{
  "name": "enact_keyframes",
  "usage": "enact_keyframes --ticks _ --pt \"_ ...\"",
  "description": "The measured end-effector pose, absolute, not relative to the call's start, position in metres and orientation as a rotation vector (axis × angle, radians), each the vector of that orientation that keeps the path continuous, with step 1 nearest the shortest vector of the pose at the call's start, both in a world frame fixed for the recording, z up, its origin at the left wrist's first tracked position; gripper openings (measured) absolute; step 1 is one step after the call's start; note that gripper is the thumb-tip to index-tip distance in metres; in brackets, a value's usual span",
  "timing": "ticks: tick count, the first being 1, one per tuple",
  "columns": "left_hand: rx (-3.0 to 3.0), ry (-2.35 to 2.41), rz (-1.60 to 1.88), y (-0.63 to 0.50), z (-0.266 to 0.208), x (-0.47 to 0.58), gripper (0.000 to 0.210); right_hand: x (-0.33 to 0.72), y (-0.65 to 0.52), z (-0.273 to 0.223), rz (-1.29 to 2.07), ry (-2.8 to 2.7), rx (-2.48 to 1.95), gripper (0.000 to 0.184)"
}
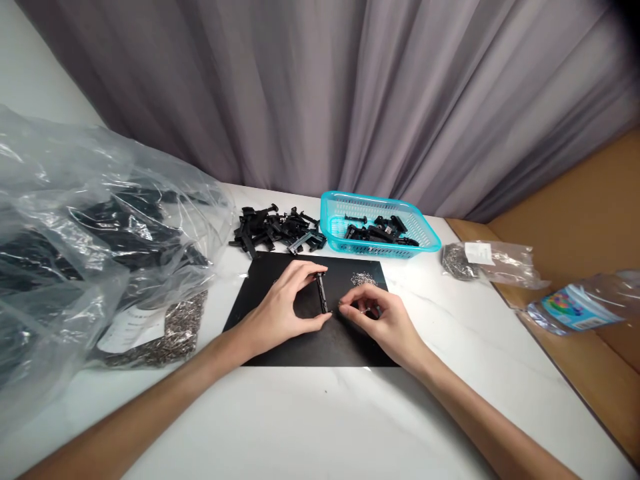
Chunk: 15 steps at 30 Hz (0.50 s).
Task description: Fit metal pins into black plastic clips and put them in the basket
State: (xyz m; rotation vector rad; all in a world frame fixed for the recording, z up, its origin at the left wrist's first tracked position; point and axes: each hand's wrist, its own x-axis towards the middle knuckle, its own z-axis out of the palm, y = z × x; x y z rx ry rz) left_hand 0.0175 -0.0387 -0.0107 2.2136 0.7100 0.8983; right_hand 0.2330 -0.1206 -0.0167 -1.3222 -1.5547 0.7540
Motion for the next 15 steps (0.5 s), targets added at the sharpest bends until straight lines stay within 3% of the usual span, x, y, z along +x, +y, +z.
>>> enact_keyframes --ticks 10,15 --pt "2.416 0.739 0.845 -0.0415 -0.0046 0.0162 0.067 0.2337 -0.1222 -0.0171 0.776 -1.519 -1.307 0.017" --pt "2.430 0.739 0.851 -0.0428 -0.0055 0.0162 0.068 0.2320 -0.1243 -0.0144 0.706 -1.591 -1.343 0.011"
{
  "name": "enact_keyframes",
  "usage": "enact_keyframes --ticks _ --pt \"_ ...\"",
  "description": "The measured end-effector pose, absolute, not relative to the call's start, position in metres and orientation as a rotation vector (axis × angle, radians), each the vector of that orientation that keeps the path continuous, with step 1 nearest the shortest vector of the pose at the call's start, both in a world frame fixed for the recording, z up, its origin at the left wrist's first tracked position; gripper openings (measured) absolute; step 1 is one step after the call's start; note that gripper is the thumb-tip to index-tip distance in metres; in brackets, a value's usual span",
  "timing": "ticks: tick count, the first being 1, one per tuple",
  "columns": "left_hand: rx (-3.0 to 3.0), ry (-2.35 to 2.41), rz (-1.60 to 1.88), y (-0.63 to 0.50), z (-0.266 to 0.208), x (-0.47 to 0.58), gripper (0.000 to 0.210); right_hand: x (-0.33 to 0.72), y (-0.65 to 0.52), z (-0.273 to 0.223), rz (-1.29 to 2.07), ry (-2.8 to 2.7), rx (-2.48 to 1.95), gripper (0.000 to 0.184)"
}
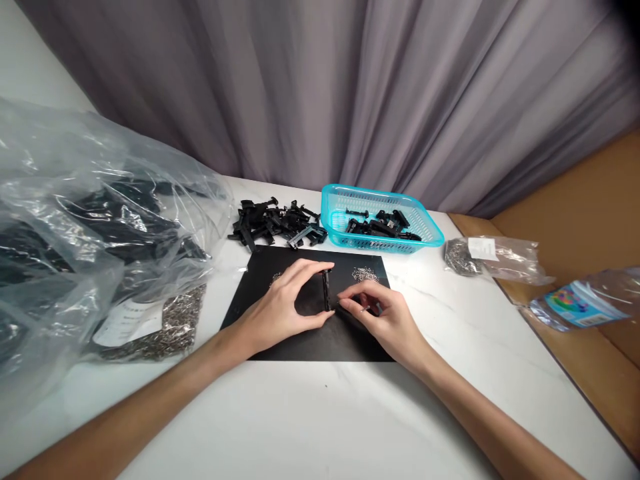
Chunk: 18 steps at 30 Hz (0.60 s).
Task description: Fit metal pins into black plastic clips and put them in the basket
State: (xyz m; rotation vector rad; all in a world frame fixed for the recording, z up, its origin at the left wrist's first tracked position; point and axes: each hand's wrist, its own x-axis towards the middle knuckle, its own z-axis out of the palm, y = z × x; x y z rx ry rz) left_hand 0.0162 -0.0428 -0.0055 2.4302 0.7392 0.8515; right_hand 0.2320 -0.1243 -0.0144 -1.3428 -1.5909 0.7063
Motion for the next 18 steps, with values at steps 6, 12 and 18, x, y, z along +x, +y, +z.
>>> enact_keyframes --ticks 6,12,18 --pt "2.410 0.723 0.845 -0.041 -0.007 0.018 0.065 0.234 -0.123 -0.013 0.692 -1.582 -1.324 0.012" --pt "2.457 0.693 0.881 -0.045 -0.007 0.020 0.063 0.231 -0.125 -0.006 0.748 -1.601 -1.274 0.010" --pt "2.506 0.642 0.946 -0.047 -0.006 0.020 0.065 0.230 -0.129 -0.002 0.887 -1.611 -1.251 0.009"
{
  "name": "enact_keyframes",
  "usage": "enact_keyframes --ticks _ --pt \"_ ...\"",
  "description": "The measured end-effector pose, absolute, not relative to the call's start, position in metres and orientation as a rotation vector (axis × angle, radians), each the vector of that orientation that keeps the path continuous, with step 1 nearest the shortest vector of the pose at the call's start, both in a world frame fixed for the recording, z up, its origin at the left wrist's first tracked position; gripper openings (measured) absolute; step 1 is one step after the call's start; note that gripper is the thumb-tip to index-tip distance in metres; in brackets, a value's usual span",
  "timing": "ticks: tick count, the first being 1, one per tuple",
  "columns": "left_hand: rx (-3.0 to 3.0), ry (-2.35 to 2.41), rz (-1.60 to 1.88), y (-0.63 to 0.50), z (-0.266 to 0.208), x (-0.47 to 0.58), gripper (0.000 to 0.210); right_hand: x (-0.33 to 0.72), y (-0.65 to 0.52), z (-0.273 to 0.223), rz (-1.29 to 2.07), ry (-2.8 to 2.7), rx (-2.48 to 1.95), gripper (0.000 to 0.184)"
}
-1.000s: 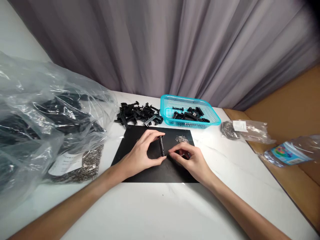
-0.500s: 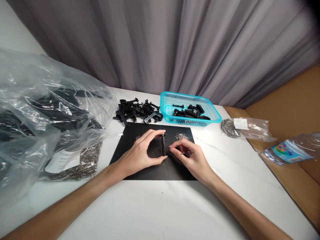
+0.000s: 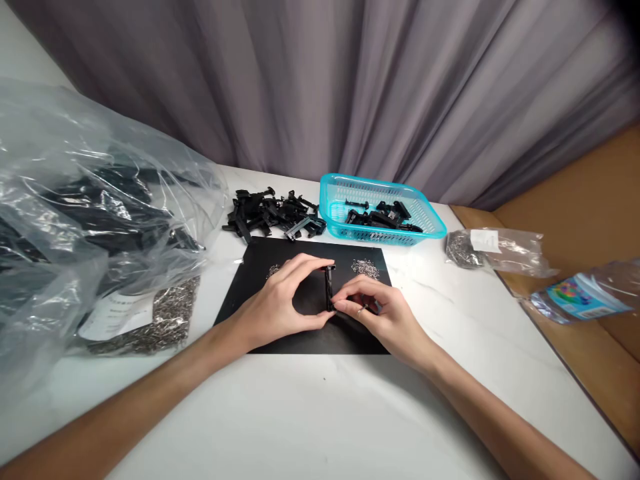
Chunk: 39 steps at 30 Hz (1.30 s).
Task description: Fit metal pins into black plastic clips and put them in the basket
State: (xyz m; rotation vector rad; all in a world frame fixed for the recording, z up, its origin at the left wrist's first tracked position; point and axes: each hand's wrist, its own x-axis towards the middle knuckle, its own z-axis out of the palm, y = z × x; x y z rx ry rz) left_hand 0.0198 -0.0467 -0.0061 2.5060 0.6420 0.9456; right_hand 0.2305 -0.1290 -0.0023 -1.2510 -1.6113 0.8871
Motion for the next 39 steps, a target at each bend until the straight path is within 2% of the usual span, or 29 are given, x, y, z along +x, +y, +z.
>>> enact_keyframes --ticks 11,23,31,39 --pt "2.520 0.625 0.993 -0.0449 -0.0052 0.0214 0.065 0.2334 -0.1286 -0.0022 1.009 -1.561 -1.249 0.012" --pt "2.518 0.635 0.946 -0.0469 -0.0041 0.0210 0.065 0.2322 -0.1269 -0.0039 1.084 -1.373 -1.204 0.025" --pt "2.515 0.669 0.942 -0.0469 -0.0024 0.0212 0.064 0.2325 -0.1283 -0.0036 1.077 -1.377 -1.243 0.021" --pt "2.512 0.686 0.928 -0.0470 -0.0024 0.0211 0.062 0.2320 -0.1302 -0.0023 0.923 -1.464 -1.296 0.019"
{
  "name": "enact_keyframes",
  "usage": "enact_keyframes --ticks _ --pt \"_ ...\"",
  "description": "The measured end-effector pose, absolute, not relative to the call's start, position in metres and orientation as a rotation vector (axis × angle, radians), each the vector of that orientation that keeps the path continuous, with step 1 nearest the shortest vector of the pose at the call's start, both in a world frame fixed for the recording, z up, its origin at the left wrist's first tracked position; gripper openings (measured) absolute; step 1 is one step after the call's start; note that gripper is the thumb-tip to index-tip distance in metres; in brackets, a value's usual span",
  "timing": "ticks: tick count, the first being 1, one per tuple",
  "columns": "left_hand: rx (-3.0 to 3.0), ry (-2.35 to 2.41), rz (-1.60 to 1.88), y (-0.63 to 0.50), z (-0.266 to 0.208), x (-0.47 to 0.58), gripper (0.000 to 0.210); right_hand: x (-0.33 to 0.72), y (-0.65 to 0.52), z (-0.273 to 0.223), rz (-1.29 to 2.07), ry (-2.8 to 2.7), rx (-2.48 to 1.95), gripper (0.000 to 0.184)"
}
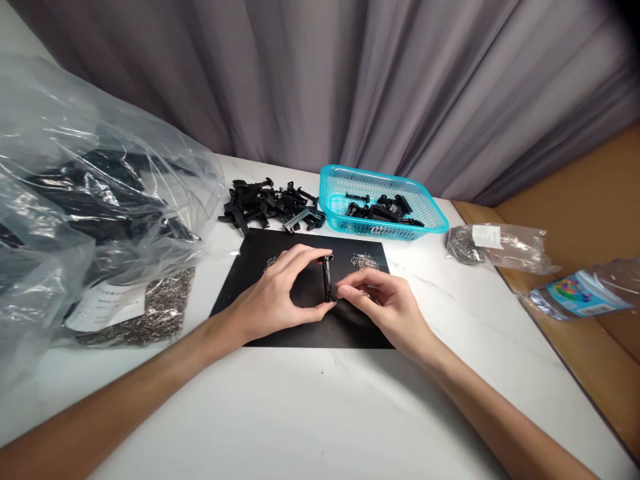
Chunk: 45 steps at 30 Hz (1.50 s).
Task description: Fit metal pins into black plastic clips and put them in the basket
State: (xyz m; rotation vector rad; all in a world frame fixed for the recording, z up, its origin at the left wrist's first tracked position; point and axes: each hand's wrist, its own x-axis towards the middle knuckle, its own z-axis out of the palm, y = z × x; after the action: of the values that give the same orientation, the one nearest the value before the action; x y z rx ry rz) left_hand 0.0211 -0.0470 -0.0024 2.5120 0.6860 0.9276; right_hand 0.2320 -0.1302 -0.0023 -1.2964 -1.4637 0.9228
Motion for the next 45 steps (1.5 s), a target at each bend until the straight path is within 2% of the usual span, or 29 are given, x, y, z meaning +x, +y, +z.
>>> enact_keyframes --ticks 6,15,23,34,38,45 --pt "2.519 0.670 0.935 -0.046 -0.003 0.021 0.063 0.233 -0.130 -0.003 0.854 -1.509 -1.309 0.015" --pt "2.554 0.609 0.963 -0.047 -0.004 0.020 0.064 0.235 -0.129 -0.005 0.987 -1.376 -1.272 0.015" --pt "2.573 0.596 1.006 -0.047 -0.003 0.021 0.064 0.234 -0.131 0.000 0.881 -1.550 -1.255 0.016" --pt "2.604 0.576 0.963 -0.047 -0.006 0.020 0.066 0.237 -0.131 0.002 0.923 -1.632 -1.218 0.011" --pt "2.629 0.577 0.942 -0.048 -0.006 0.019 0.066 0.240 -0.134 0.007 0.785 -1.864 -1.197 0.015" --pt "2.660 0.570 0.979 -0.049 -0.006 0.021 0.064 0.240 -0.142 0.008 0.273 -2.255 -1.224 0.026"
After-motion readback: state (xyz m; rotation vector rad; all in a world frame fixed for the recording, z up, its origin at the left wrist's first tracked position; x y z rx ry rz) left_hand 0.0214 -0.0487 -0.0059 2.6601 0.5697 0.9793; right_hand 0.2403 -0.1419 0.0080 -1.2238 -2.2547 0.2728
